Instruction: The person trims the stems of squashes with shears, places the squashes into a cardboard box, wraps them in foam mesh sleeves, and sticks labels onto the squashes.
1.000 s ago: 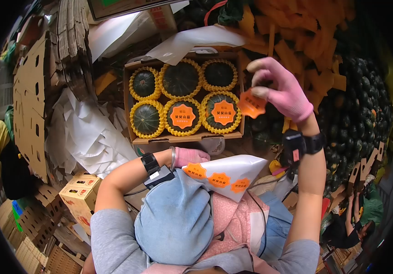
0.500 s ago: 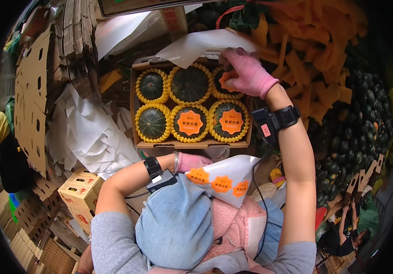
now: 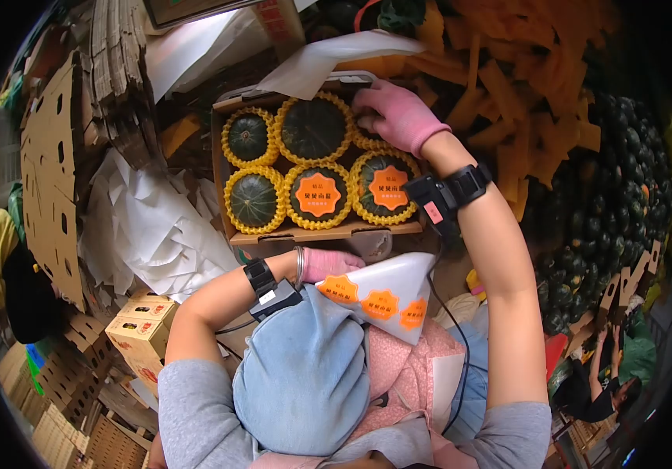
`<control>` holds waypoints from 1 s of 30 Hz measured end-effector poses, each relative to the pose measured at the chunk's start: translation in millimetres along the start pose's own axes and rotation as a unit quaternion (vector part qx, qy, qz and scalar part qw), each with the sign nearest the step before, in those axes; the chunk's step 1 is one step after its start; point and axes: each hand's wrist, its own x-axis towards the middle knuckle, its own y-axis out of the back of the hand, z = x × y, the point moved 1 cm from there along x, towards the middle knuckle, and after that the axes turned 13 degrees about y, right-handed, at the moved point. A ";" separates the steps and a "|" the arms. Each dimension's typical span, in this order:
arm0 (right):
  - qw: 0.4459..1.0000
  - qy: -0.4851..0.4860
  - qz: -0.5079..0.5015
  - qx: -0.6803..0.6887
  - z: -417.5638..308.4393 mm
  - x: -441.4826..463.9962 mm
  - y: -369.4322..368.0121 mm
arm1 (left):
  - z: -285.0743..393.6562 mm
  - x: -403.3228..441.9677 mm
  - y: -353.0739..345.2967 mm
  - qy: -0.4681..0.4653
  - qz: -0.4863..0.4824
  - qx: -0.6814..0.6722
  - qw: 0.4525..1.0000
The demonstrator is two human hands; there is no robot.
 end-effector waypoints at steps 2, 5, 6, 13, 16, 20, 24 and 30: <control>0.991 0.032 0.095 0.087 0.2 -11.1 5.9 | 3.3 -7.1 -4.2 0.009 -0.008 -0.027 1.000; 0.927 0.027 0.185 0.324 -6.1 -71.9 35.2 | 6.2 -13.3 -2.8 -0.004 0.028 0.080 0.996; 0.920 -0.054 0.152 0.358 -10.4 -104.8 39.6 | 6.2 -15.9 -5.9 -0.026 0.004 0.035 0.999; 0.753 -0.307 0.081 0.576 -117.1 -290.0 -42.5 | 22.2 -16.0 -12.6 0.045 0.094 0.141 0.984; 0.579 -0.267 0.399 0.659 -176.5 -297.4 -62.4 | 28.1 -22.6 -25.7 0.048 0.152 0.141 0.977; 0.766 -0.222 0.343 0.497 -207.7 -319.2 -69.0 | 26.2 -25.6 -28.1 0.047 0.148 0.072 0.985; 0.902 -0.321 0.177 0.230 -212.7 -309.1 -61.8 | 25.7 -34.8 -30.2 0.026 0.209 0.189 0.959; 0.875 -0.393 0.198 0.202 -192.1 -302.6 -83.9 | 52.8 -70.2 -53.4 0.100 0.287 0.470 0.829</control>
